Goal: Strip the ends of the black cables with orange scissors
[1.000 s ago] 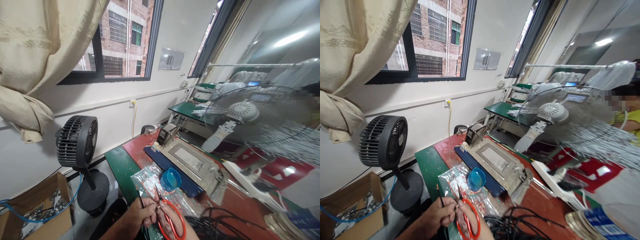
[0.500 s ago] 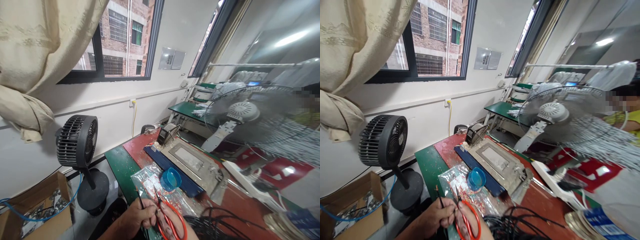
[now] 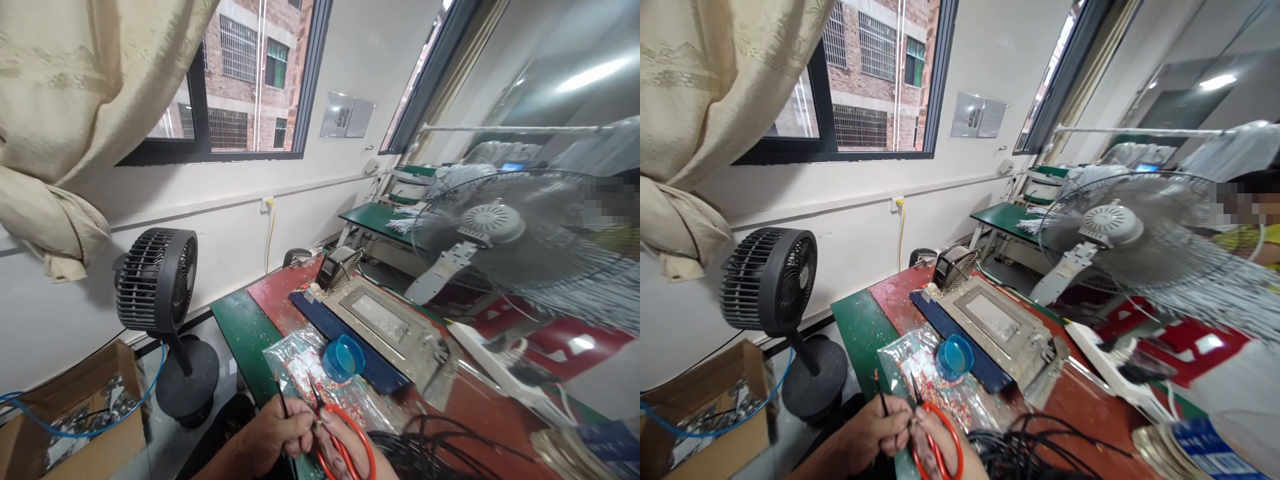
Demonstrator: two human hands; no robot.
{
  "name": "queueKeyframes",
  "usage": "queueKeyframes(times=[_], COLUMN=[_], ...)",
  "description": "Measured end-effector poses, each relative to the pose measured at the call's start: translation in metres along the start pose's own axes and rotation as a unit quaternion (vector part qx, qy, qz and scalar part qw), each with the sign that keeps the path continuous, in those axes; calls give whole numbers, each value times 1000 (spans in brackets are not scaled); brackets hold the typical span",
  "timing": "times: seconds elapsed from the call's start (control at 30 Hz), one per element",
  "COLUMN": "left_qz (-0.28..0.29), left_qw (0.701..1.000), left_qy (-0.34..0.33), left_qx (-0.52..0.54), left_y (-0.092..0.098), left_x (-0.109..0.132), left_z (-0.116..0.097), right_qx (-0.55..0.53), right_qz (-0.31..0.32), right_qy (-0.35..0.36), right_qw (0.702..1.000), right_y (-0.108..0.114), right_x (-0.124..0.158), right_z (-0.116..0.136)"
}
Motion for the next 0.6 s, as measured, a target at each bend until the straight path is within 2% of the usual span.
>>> queueKeyframes(times=[0.6], left_qz=[2], left_qw=[1000], left_qy=[-31], left_qx=[2], left_y=[2], left_x=[1], left_z=[0], right_qx=[37], right_qz=[-31], right_qy=[12], right_qw=[999], right_y=[7], right_x=[-3], right_z=[1])
Point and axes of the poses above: each hand's wrist, its own x-axis away from the middle knuckle, its own y-axis out of the back of the hand, z = x × y, the point moved 10 cm from there along -x, towards the middle knuckle, and after that the axes turned 2 degrees about y, right-handed, at the moved point
